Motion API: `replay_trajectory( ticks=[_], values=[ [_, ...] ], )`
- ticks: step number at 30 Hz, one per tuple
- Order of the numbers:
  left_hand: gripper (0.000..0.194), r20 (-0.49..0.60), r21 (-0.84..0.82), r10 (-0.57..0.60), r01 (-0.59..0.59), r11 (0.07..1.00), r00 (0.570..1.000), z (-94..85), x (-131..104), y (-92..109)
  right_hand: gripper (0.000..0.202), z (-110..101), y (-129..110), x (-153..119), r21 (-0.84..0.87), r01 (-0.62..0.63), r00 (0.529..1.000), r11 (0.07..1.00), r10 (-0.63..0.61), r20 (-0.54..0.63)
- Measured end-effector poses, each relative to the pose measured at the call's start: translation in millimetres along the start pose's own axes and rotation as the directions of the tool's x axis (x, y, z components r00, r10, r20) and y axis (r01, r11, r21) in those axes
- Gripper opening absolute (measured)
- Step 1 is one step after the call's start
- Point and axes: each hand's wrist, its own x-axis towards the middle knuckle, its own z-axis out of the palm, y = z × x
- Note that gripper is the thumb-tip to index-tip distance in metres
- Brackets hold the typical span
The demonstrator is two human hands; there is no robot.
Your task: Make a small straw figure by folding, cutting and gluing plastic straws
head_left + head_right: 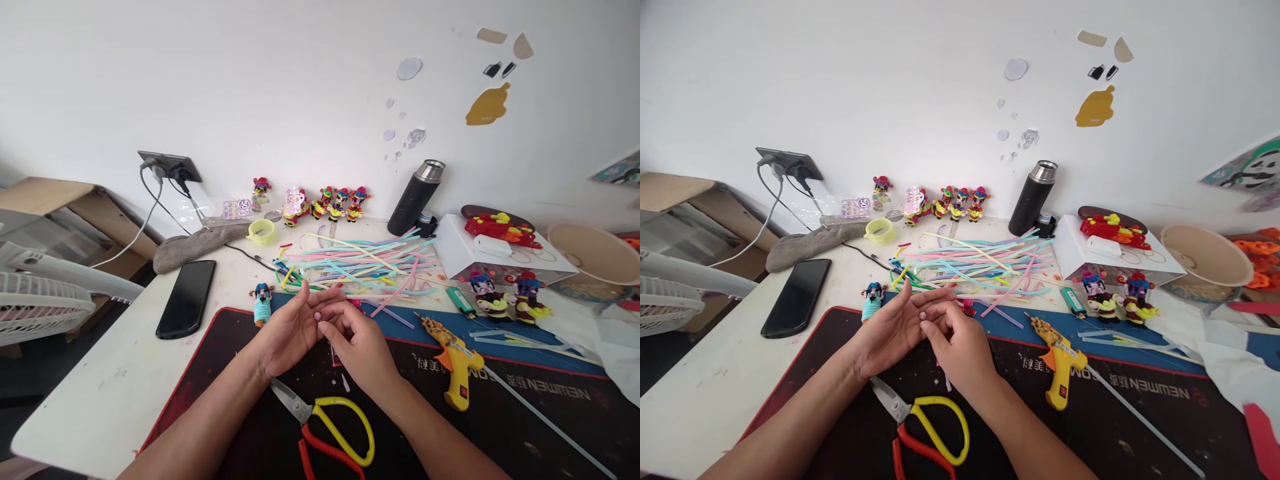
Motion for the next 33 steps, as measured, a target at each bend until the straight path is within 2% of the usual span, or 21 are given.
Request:
replay_trajectory(
  ticks=[4,9,13,15,17,19,25,33],
  values=[
    [0.063,0.03,-0.004,0.002,-0.002,1.0,1.0,1.1,-2,-5,0.011,1,2,2,-0.142,0.026,1.0,0.99,-0.026,0.008],
    [0.062,0.045,0.063,0.04,-0.043,0.997,0.998,-0.6,-2,-10,0.011,1,3,3,-0.171,0.025,1.0,0.985,-0.024,0.008],
    [0.059,-0.011,0.124,0.228,-0.225,0.966,0.973,-7.7,0,4,0.015,0,3,1,-0.151,0.005,1.0,0.989,-0.002,0.02],
    [0.058,-0.089,0.118,0.355,-0.344,0.931,0.931,-12.4,1,15,0.016,0,3,0,-0.172,0.008,0.999,0.985,-0.002,0.035],
    [0.052,-0.169,0.113,0.426,-0.412,0.904,0.889,-16.0,2,23,0.014,0,4,-1,-0.229,0.034,0.998,0.973,-0.021,0.058],
    [0.047,-0.219,0.11,0.424,-0.41,0.906,0.879,-17.4,3,25,0.011,0,4,-2,-0.308,0.069,0.995,0.949,-0.045,0.087],
    [0.045,-0.189,0.109,0.315,-0.299,0.948,0.93,-12.5,3,17,0.012,3,5,-2,-0.495,0.132,0.988,0.859,-0.076,0.132],
    [0.044,-0.154,0.118,0.314,-0.298,0.947,0.937,-12.3,2,15,0.016,5,4,-2,-0.55,0.121,0.991,0.827,-0.067,0.117]
  ],
)
